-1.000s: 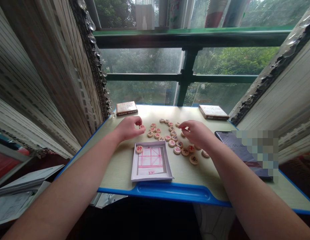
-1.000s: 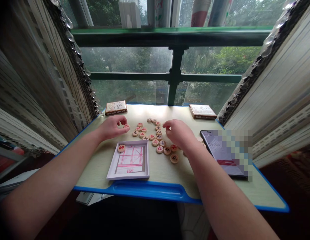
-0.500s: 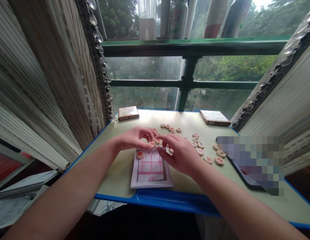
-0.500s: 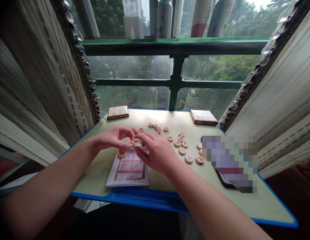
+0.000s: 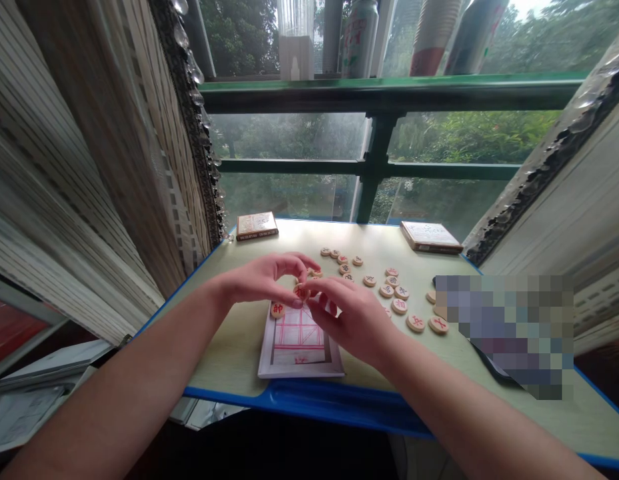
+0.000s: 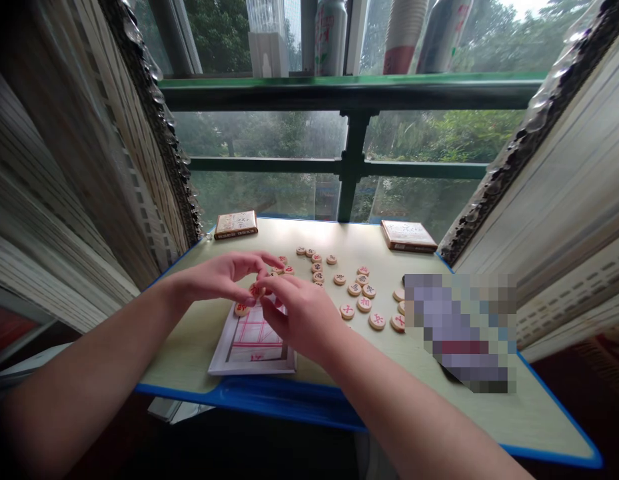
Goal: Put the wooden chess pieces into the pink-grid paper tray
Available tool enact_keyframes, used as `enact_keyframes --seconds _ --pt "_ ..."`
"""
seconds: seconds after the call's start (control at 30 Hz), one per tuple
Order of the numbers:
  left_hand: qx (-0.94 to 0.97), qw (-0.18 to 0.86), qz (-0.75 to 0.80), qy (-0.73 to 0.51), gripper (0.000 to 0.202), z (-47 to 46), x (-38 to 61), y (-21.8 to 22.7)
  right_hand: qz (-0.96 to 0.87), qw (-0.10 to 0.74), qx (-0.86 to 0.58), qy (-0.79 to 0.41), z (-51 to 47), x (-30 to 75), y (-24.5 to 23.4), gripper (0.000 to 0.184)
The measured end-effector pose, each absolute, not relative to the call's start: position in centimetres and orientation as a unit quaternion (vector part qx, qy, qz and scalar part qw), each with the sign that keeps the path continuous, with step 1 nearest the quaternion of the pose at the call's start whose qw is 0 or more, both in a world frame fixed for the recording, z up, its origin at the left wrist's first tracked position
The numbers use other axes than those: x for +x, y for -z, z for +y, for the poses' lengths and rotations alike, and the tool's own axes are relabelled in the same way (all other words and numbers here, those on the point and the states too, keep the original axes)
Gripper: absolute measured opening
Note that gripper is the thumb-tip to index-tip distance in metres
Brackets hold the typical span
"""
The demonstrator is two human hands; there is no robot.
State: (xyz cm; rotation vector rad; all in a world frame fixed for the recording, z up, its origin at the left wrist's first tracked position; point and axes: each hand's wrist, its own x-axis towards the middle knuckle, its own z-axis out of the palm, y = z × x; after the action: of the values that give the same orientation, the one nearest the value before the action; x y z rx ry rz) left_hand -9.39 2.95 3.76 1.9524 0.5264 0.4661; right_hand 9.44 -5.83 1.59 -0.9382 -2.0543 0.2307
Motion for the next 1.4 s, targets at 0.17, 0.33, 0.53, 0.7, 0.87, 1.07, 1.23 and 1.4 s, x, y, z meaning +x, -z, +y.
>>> enact_keyframes --seconds 0.17,0.33,0.53,0.7,0.87,1.07,1.23,1.4 --pt "0.819 0.485 0.218 -0.218 0.023 2.7 -9.2 -3.7 -0.797 0.449 -0.379 -0.138 -5.7 9.4 -1.7 0.013" --pt "0.855 0.442 0.203 -0.181 0.022 2.8 -9.4 -3.9 -0.796 0.428 -0.409 -0.128 -5.6 9.4 -1.6 0.010" --pt "0.907 0.297 0.276 -0.112 0.018 2.8 -10.0 -4.0 -0.810 0.329 -0.460 -0.156 -5.4 9.1 -1.4 0.014" --pt "0.911 0.247 0.313 -0.107 0.008 2.2 -10.2 -4.4 -0.849 0.244 -0.452 -0.123 -5.3 8.9 -1.1 0.015" --pt "0.913 0.242 0.324 -0.046 0.010 2.3 -10.6 -4.5 -0.871 0.187 -0.447 -0.082 -5.3 8.8 -1.2 0.015" --pt "0.908 0.270 0.320 -0.014 0.018 2.6 -11.1 -4.5 -0.864 0.158 -0.473 -0.065 -5.2 8.8 -1.3 0.018" --pt "0.897 0.294 0.324 -0.066 0.015 2.6 -10.9 -4.0 -0.870 0.166 -0.461 -0.059 -5.0 9.0 -1.1 0.016" --pt "0.915 0.241 0.310 -0.087 0.010 2.5 -10.5 -3.6 -0.867 0.150 -0.474 -0.038 -4.9 9.0 -0.8 0.014"
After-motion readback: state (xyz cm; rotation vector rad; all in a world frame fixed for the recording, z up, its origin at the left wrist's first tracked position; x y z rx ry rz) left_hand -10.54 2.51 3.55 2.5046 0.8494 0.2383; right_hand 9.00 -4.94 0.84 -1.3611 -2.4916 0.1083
